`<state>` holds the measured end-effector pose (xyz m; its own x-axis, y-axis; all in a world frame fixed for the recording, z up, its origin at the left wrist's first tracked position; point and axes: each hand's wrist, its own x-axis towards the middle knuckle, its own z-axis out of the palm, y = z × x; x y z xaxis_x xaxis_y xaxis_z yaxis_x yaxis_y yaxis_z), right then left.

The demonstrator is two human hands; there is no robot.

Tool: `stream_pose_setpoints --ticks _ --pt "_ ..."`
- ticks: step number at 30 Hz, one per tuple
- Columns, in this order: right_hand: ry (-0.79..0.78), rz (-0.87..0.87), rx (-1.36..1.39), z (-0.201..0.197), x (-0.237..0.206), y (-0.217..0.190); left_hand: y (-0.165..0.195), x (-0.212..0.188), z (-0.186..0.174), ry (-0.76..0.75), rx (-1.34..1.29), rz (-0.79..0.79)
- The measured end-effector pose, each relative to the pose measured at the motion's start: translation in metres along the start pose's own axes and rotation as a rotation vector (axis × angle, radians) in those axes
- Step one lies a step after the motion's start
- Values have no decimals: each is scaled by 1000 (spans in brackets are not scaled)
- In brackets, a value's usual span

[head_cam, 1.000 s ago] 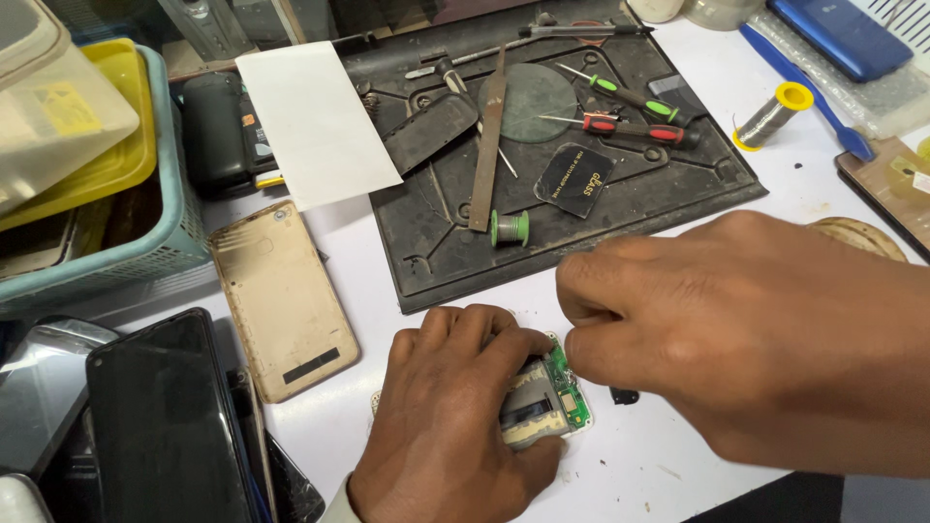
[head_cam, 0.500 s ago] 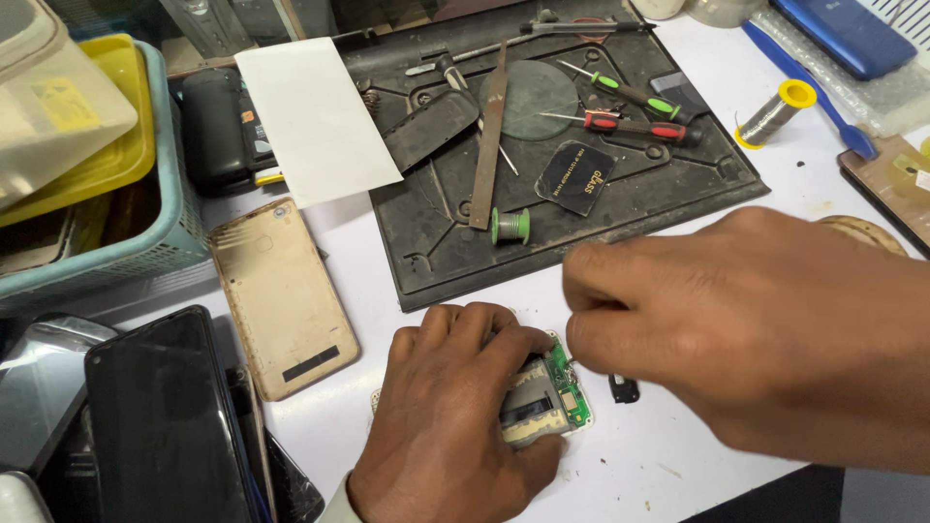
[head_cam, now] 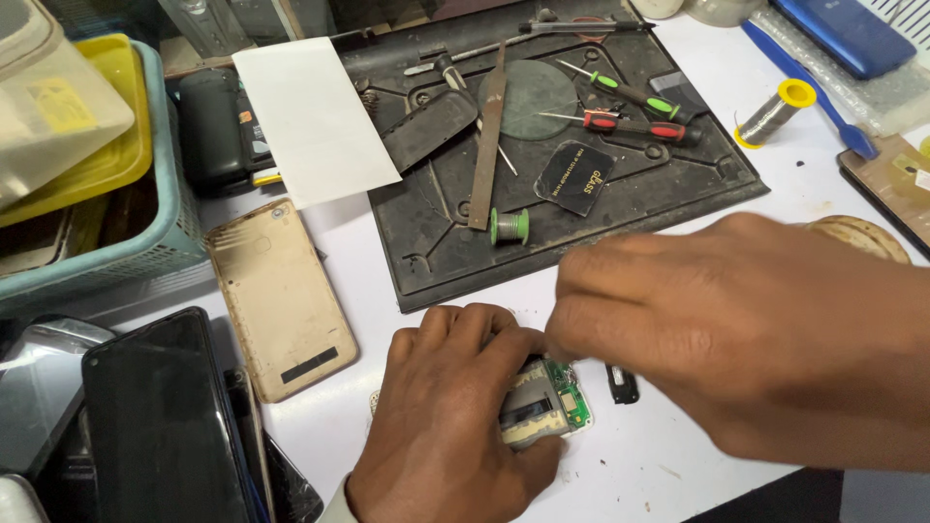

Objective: The person uses a small screwdriver to remove screws from a disassembled mobile phone chassis on a workbench. They place the screws on the bench and continue unscrewing additional fasteners from the device.

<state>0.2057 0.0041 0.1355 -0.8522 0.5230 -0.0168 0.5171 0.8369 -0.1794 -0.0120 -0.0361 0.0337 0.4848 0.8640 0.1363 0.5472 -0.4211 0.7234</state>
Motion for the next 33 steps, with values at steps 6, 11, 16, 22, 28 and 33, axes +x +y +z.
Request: stream_pose_setpoints --ticks 6,11,16,22,28,33 --pt "-242 297 -131 2 -1 3 1 1 0 33 -6 24" --pt "13 122 -40 0 -1 3 1 0 0 30 -9 19" --pt "23 127 12 1 -8 5 -1 0 -1 21 -6 21" --pt "167 239 101 2 -28 17 2 -1 -5 30 -18 28" --pt "242 381 278 13 -47 24 3 -4 -9 55 -38 8" --pt "200 654 422 39 -36 5 6 -7 -9 67 -25 19"
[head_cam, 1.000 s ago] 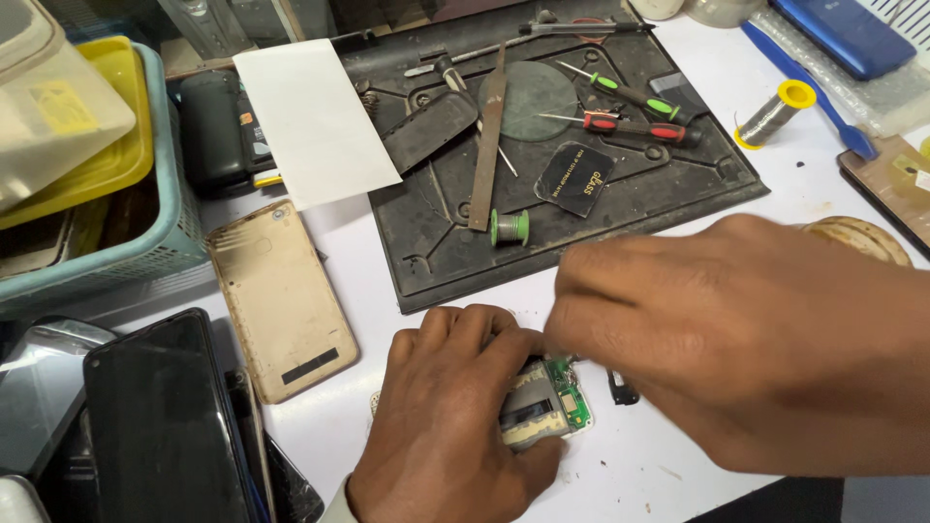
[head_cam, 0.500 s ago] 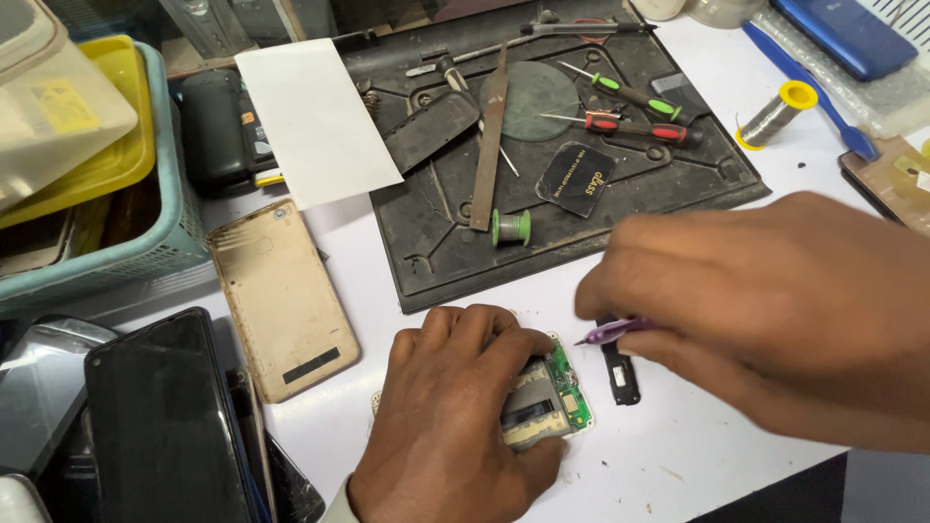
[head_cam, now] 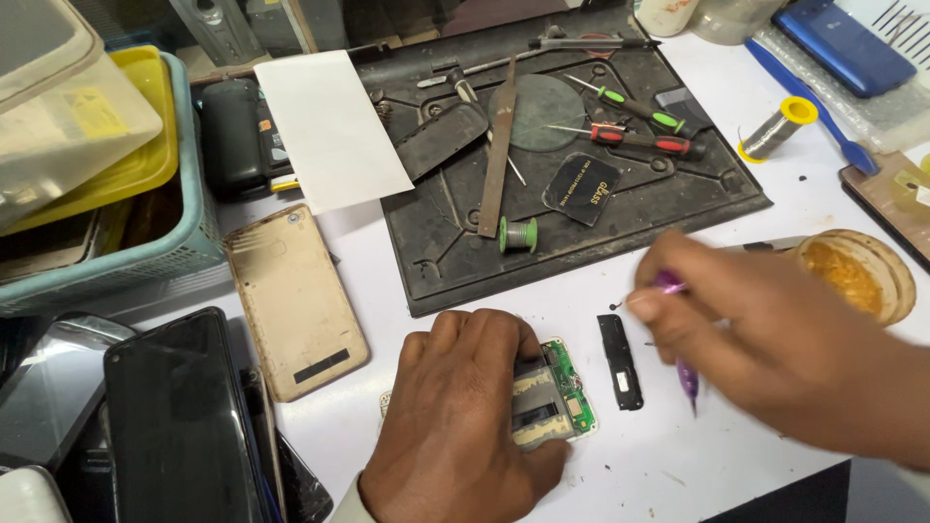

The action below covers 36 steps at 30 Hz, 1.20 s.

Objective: The person uses a small screwdriver to remove screws from a disassembled mobile phone chassis on a workbench. They place the screws on the bench and continue unscrewing additional fasteners from the device.

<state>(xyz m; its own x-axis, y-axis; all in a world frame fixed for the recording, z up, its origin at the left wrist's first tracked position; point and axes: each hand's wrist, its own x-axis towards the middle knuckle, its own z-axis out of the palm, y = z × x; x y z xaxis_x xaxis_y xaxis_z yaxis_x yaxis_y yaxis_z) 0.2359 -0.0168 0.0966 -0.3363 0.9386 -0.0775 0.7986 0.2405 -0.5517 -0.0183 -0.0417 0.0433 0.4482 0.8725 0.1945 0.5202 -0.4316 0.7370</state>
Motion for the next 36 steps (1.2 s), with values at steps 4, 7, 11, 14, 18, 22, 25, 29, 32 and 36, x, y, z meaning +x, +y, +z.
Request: stream_pose_setpoints --ticks 4,7,11,14,18,22,25,29,32,36 --pt "-71 155 40 22 6 -23 3 -1 -1 3 -11 7" --pt "-190 328 -115 28 15 -38 4 -2 -4 31 9 21" --pt "-238 298 -175 34 20 -45 2 -3 -6 33 -15 27" --pt "-187 148 -138 40 22 -43 1 -4 -7 38 -30 39" --pt "-235 130 -187 42 24 -38 1 -6 -9 44 2 28" --pt "-148 156 -230 37 29 -35 2 -7 -10 41 26 39" --pt "-118 127 -238 33 33 -35 3 -6 -10 28 13 27" --pt "-86 166 -184 24 33 -35 3 -6 -10 23 -1 28" --pt "-71 226 -204 12 28 -32 -1 -7 -11 -9 -14 4" --pt "-229 318 -414 10 19 -30 -7 -10 -13 -11 -5 -2"
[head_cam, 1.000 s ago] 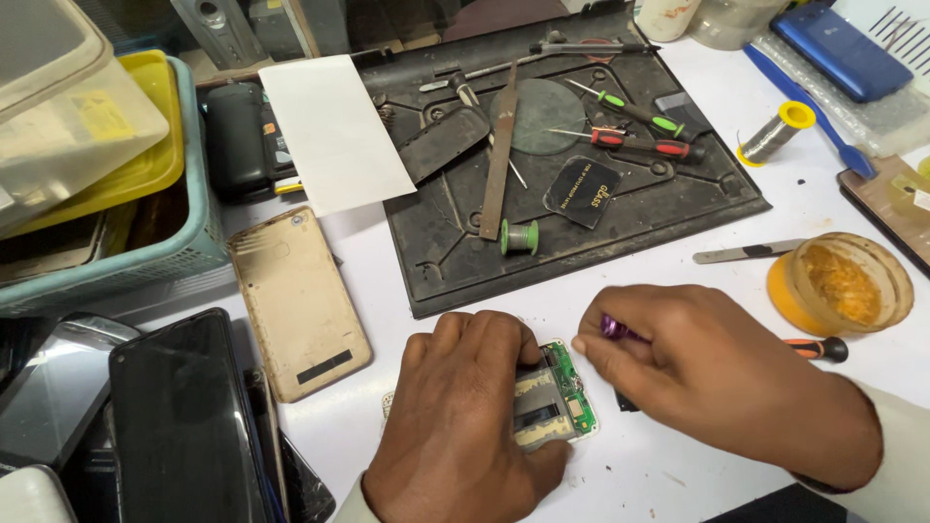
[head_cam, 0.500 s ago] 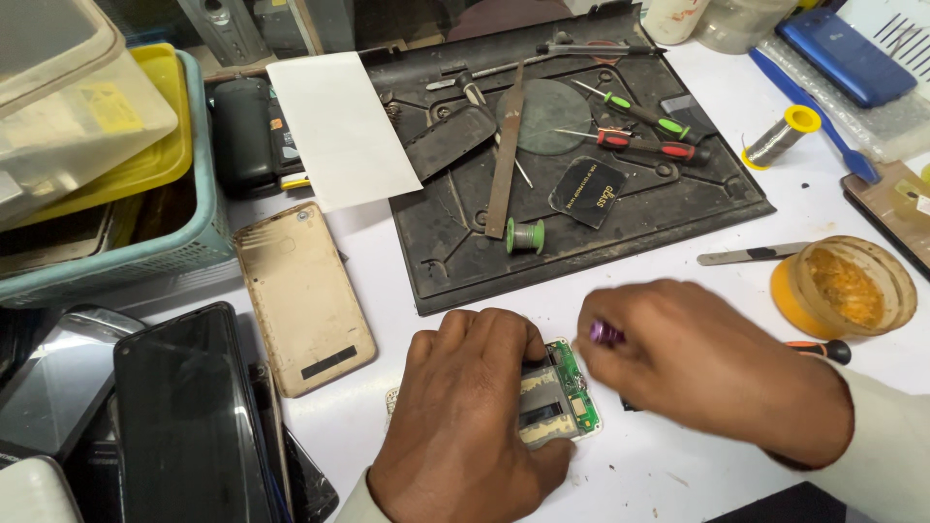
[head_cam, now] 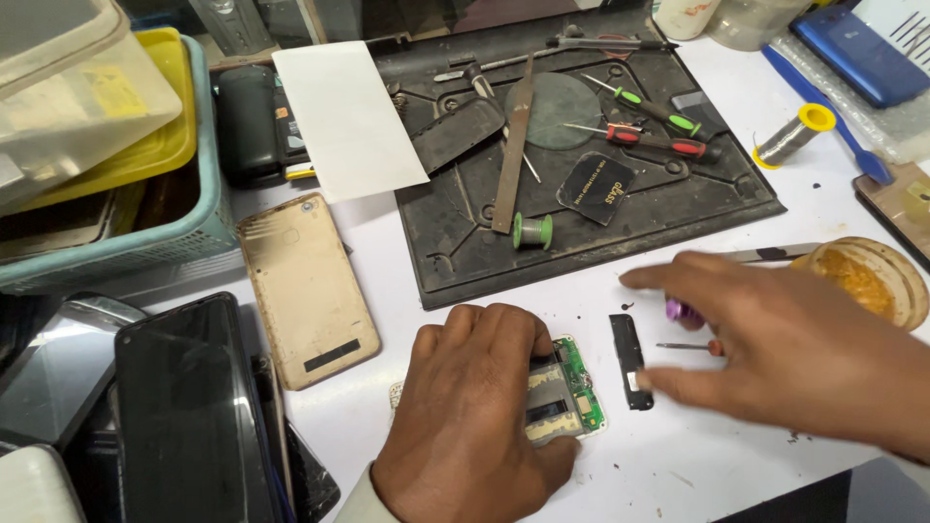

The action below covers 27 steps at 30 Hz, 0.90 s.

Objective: The person uses a small screwdriver to remove screws from a disassembled mobile phone chassis on a workbench. They place the screws on the bench and continue unscrewing additional fasteners from the device.

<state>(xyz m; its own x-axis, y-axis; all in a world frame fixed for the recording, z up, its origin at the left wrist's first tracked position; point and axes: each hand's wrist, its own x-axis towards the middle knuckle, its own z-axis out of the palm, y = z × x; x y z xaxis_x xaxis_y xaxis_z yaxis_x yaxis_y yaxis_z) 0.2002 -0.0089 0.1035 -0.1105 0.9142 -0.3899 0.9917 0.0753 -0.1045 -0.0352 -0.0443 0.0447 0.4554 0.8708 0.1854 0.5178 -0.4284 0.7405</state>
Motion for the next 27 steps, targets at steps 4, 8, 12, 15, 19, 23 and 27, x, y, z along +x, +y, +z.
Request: stream_pose_setpoints --ticks 4,8,12,15,19,23,27 --pt "-99 3 -85 3 -5 -2 0 3 5 11 20 8" --pt "-196 84 -154 -1 -7 -8 2 6 8 7 3 7" --pt "-213 92 -125 -7 -8 -13 3 7 9 25 0 15" --pt "-232 94 -124 -9 -8 -15 2 6 9 12 -12 8" --pt "-242 50 -102 -7 -7 -14 0 6 8 -52 -10 -47" --pt "-212 14 -82 -3 -6 -10 0 6 7 -32 -13 -27" --pt "-157 44 -77 1 -6 -7 1 5 7 -9 -20 -4"
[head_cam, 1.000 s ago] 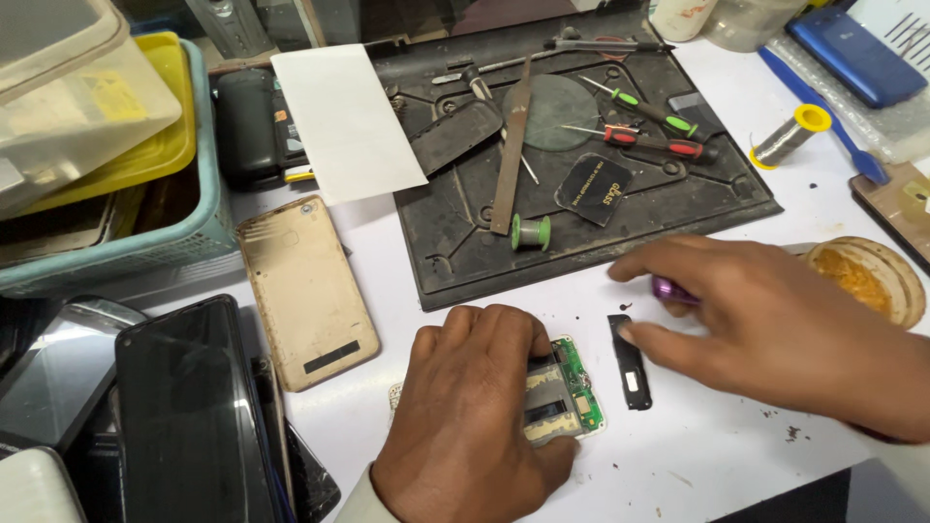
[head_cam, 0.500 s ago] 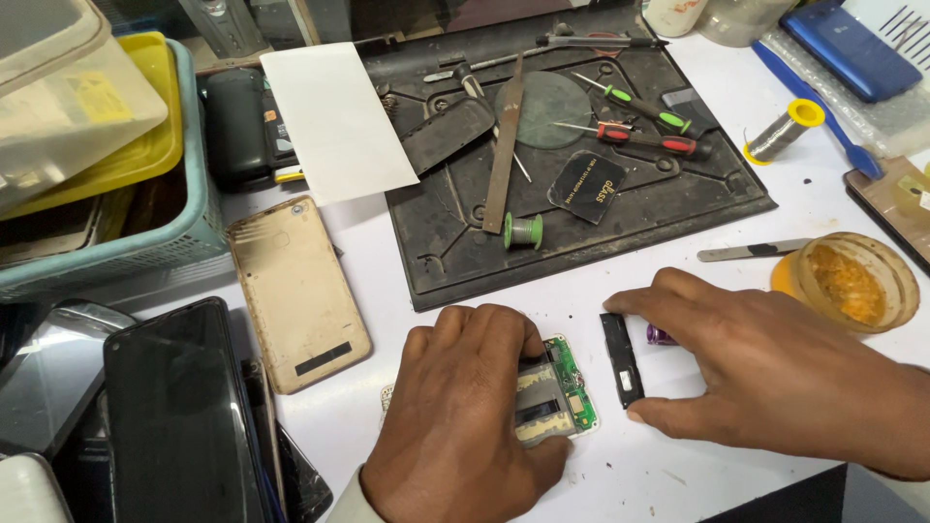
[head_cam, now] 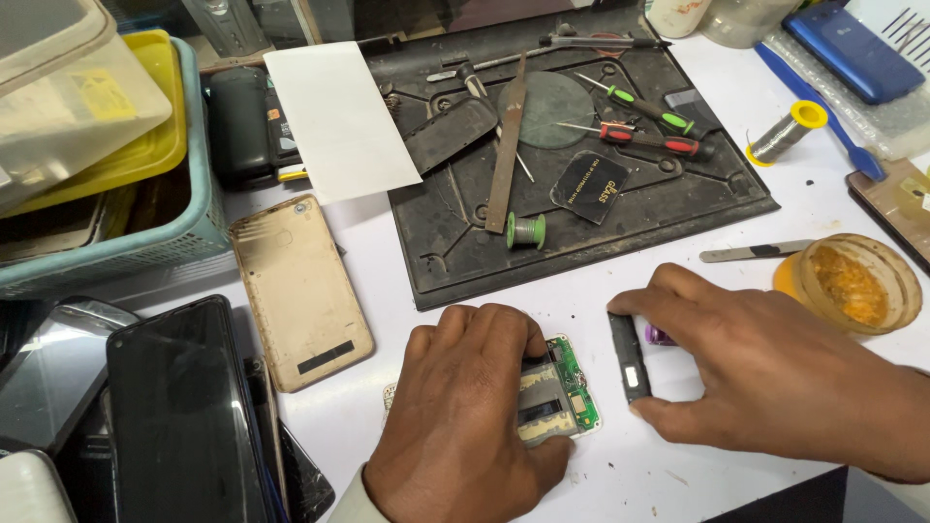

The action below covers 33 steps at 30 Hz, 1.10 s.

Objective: The person uses a small screwdriver to remove screws from a disassembled mobile phone chassis on a workbench. They place the screws on the bench and continue unscrewing additional fasteners from the device.

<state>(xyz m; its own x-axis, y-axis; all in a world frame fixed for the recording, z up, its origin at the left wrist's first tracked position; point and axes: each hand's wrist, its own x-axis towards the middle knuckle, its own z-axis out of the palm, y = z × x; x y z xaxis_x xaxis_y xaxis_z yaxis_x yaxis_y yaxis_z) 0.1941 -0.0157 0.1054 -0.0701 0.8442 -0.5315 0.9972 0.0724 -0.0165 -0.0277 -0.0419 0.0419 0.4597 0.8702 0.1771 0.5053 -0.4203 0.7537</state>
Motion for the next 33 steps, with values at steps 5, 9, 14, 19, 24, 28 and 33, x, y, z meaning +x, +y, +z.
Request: stream_pose_setpoints --ticks 5,9,14,19,24,28,33 --pt "114 -123 139 2 -1 5 -2 -3 -2 -1 6 4" --pt "11 -230 153 7 -1 4 1 -1 1 50 3 40" --pt "73 -569 212 8 3 3 7 3 1 64 31 44" --pt "79 -587 177 7 11 1 6 4 1 41 -14 27" --pt "40 -567 165 6 15 0 1 3 3 15 -24 3" --pt "31 -545 150 6 14 0 -1 3 3 6 -20 3" --pt "36 -534 176 7 11 2 1 3 4 21 -16 14"
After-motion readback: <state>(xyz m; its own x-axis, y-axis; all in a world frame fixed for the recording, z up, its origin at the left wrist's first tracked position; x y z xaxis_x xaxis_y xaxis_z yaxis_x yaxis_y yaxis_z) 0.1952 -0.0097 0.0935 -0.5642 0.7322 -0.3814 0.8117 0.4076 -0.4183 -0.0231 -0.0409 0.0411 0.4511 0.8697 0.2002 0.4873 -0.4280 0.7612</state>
